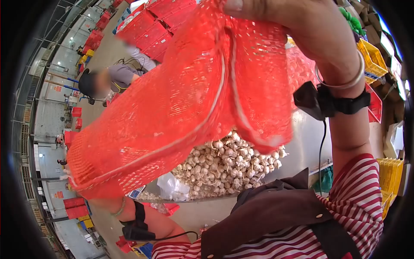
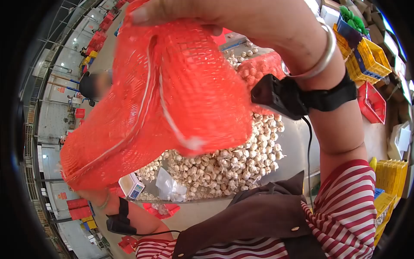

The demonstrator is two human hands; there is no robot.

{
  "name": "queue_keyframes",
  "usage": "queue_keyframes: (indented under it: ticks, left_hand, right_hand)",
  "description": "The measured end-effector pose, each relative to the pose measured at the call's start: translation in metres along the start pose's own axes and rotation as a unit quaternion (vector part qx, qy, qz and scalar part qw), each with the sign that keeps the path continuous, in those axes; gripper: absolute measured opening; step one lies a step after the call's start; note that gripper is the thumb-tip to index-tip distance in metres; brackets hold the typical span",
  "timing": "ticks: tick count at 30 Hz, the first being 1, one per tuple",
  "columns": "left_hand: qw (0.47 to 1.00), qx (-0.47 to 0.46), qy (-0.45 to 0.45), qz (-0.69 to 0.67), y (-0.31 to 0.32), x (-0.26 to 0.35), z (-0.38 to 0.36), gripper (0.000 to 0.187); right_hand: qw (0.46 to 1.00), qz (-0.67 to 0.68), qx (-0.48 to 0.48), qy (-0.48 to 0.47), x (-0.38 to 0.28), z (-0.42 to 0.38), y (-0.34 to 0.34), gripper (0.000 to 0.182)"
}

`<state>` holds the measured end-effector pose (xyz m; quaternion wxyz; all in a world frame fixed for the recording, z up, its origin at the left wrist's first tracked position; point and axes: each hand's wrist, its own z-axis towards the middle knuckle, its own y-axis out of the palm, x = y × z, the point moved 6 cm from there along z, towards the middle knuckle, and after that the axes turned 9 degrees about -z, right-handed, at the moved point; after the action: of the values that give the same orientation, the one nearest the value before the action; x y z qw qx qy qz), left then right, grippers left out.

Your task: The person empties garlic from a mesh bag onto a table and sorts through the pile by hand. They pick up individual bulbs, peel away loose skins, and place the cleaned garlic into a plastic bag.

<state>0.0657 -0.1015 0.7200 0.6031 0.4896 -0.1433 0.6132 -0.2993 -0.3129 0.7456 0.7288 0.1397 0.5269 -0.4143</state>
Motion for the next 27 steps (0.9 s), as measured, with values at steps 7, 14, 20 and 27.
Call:
queue_keyframes:
  ticks: [7, 14, 20, 27]
  left_hand:
    - [0.901, -0.148, -0.338, -0.227, 0.100, -0.141, -0.075, 0.055]
    - [0.681, -0.224, -0.634, -0.290, 0.189, -0.323, -0.224, 0.062]
    - [0.722, -0.330, -0.551, -0.258, 0.215, -0.337, -0.291, 0.068]
    - [0.938, -0.316, -0.138, -0.041, 0.286, -0.302, -0.230, 0.076]
  right_hand:
    - [0.957, 0.074, 0.275, -0.061, 0.001, -0.038, 0.014, 0.021]
    - [0.966, 0.208, 0.144, 0.050, 0.080, -0.119, 0.017, 0.050]
    - [0.871, 0.162, 0.313, 0.341, 0.186, -0.343, 0.013, 0.068]
    - [0.838, 0.022, 0.464, 0.288, 0.192, -0.443, -0.095, 0.064]
